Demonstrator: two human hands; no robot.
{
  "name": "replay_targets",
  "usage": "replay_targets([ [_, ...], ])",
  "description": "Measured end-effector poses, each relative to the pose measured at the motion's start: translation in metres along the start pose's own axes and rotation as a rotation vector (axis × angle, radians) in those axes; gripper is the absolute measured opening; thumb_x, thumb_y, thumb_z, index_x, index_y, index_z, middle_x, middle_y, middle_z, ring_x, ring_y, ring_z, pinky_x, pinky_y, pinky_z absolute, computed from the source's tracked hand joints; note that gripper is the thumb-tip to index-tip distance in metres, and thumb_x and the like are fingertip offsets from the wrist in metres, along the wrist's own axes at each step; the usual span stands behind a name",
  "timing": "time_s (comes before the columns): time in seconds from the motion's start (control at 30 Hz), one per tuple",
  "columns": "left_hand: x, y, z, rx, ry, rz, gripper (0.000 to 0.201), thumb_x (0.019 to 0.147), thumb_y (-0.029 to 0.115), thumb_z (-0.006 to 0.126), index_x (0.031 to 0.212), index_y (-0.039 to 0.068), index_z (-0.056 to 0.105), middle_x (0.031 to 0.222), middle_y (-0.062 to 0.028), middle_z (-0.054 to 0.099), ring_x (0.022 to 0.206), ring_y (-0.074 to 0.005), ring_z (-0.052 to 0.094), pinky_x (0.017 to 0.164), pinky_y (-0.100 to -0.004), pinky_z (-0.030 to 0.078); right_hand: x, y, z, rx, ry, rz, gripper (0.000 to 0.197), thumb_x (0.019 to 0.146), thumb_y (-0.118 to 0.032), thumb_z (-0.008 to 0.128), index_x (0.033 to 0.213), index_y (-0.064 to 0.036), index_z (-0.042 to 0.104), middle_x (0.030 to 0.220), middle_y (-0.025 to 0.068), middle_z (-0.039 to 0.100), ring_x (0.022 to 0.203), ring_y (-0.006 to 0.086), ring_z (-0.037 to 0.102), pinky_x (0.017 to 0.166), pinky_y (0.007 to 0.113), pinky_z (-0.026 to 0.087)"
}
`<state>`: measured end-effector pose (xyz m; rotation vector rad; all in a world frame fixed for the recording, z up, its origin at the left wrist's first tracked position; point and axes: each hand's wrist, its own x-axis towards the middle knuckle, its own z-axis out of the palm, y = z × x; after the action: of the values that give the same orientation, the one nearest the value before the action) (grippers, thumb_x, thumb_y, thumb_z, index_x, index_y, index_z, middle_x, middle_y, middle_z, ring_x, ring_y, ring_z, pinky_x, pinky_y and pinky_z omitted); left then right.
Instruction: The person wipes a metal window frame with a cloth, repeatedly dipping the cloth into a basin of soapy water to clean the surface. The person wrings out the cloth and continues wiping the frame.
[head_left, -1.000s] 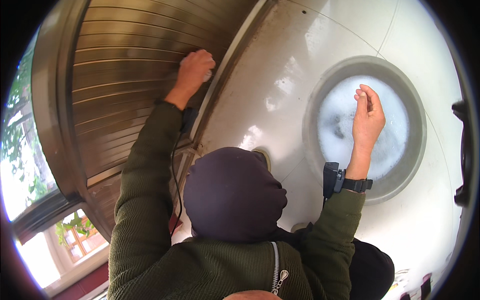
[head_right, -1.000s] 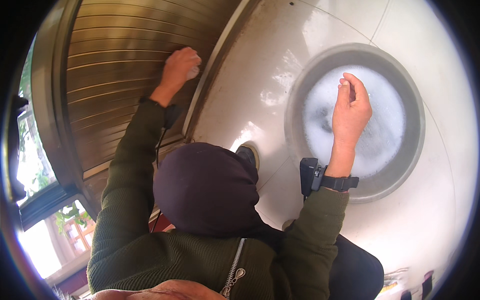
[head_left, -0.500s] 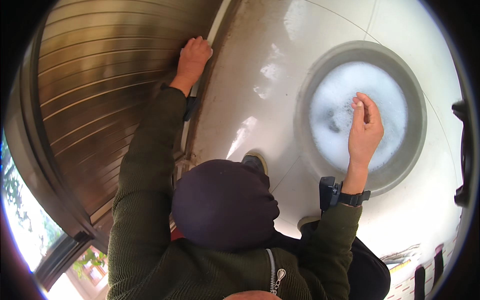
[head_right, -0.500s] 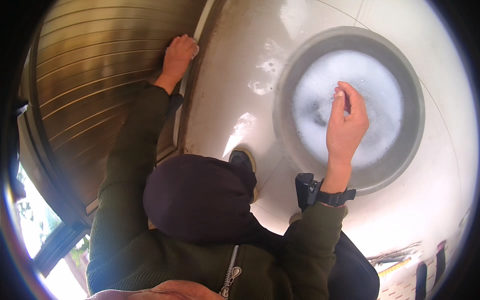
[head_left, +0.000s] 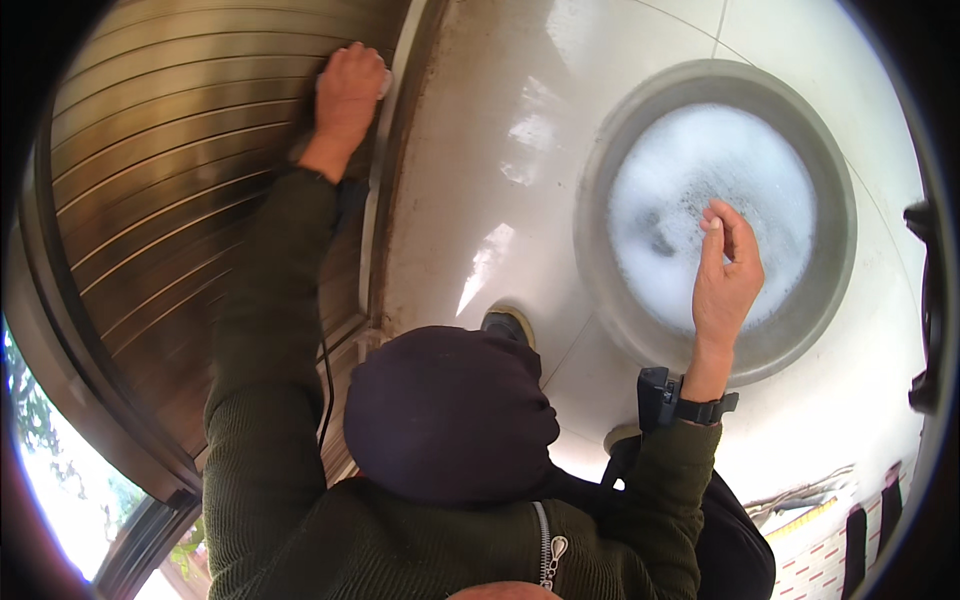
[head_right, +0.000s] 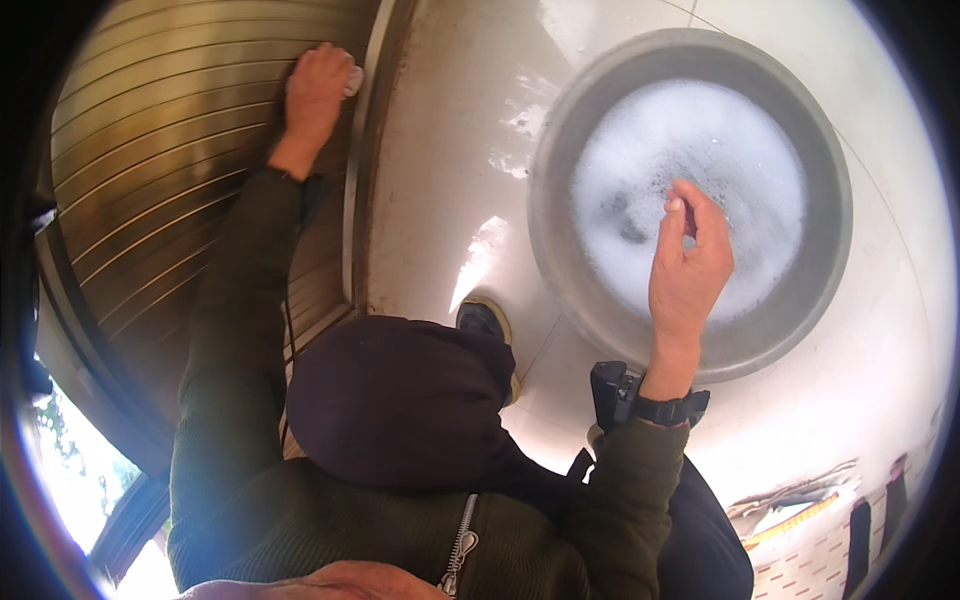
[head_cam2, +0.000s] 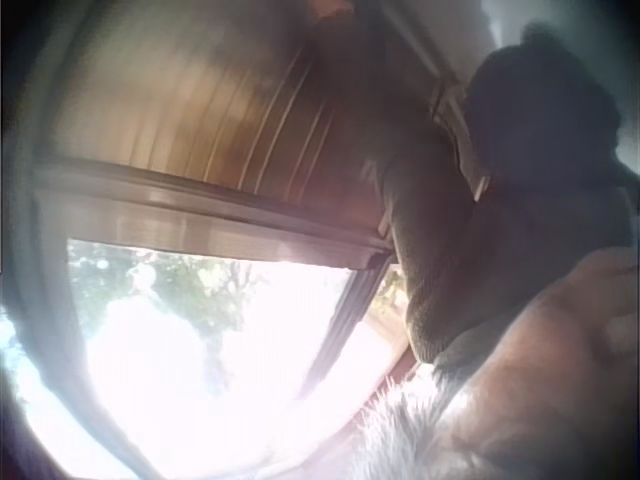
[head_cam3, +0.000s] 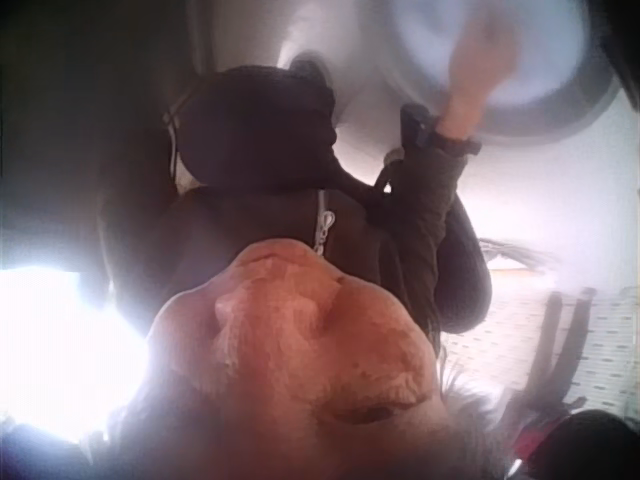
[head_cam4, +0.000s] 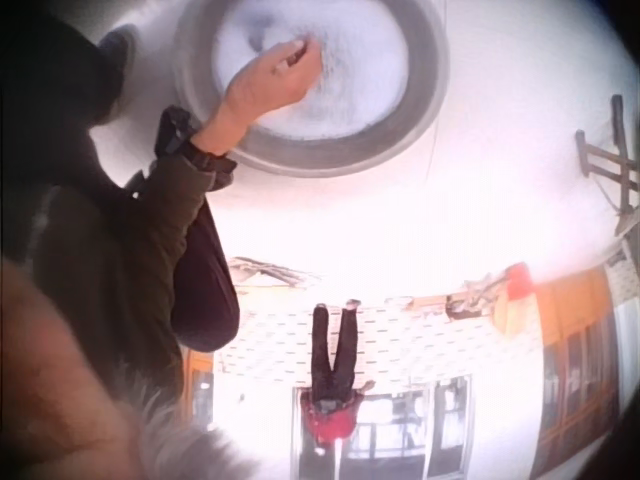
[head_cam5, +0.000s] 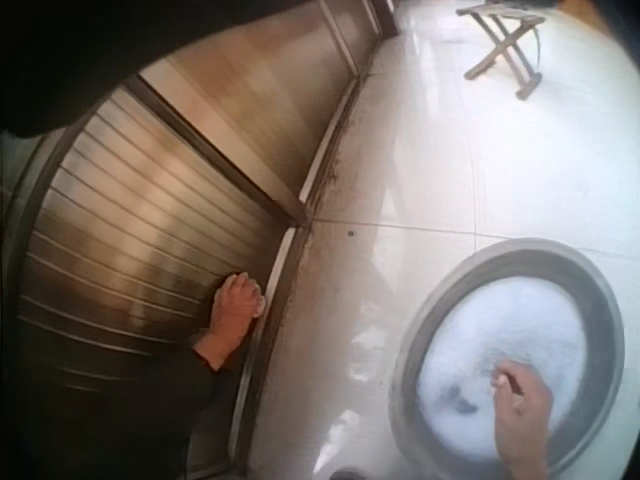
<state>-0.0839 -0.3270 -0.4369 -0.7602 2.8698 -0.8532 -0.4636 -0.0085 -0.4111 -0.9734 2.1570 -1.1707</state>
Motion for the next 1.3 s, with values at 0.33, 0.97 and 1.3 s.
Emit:
replay_targets([
  [0.33,0.024,-0.051,-0.027,0.076,-0.048,-0.080,0.013,0.076,0.012,0.065,0.089,0.010,0.068,0.102,-0.0059,0.063,0.104,-0.0285,0.060,0.093,-0.0391,0.049,-0.009,0.005,-0.015,-0.012,0.053,0.103,0.019,0.097,-0.006,0.058,0.111,-0.0043,0.070,0.099,0.0071,0.071,0.084,0.0153,0.065,0.076,0.029,0.050],
  [0.97,0.082,-0.018,0.049,-0.072,-0.183,-0.046,0.013,0.078,0.016,0.060,0.089,0.012,0.066,0.093,-0.0060,0.060,0.096,-0.0270,0.060,0.084,-0.0404,0.050,-0.022,0.008,-0.014,-0.043,0.038,0.099,0.019,0.096,-0.004,0.058,0.112,-0.0033,0.069,0.100,0.0076,0.070,0.087,0.0166,0.065,0.077,0.029,0.051],
  [1.3,0.121,-0.068,0.073,0.116,-0.010,0.039,0.012,0.088,0.015,0.063,0.096,0.007,0.065,0.104,-0.0113,0.061,0.107,-0.0299,0.056,0.098,-0.0417,0.045,-0.031,0.021,-0.026,-0.107,0.033,0.169,0.020,0.095,-0.002,0.056,0.112,-0.0032,0.068,0.101,0.0071,0.069,0.088,0.0167,0.064,0.078,0.029,0.050],
])
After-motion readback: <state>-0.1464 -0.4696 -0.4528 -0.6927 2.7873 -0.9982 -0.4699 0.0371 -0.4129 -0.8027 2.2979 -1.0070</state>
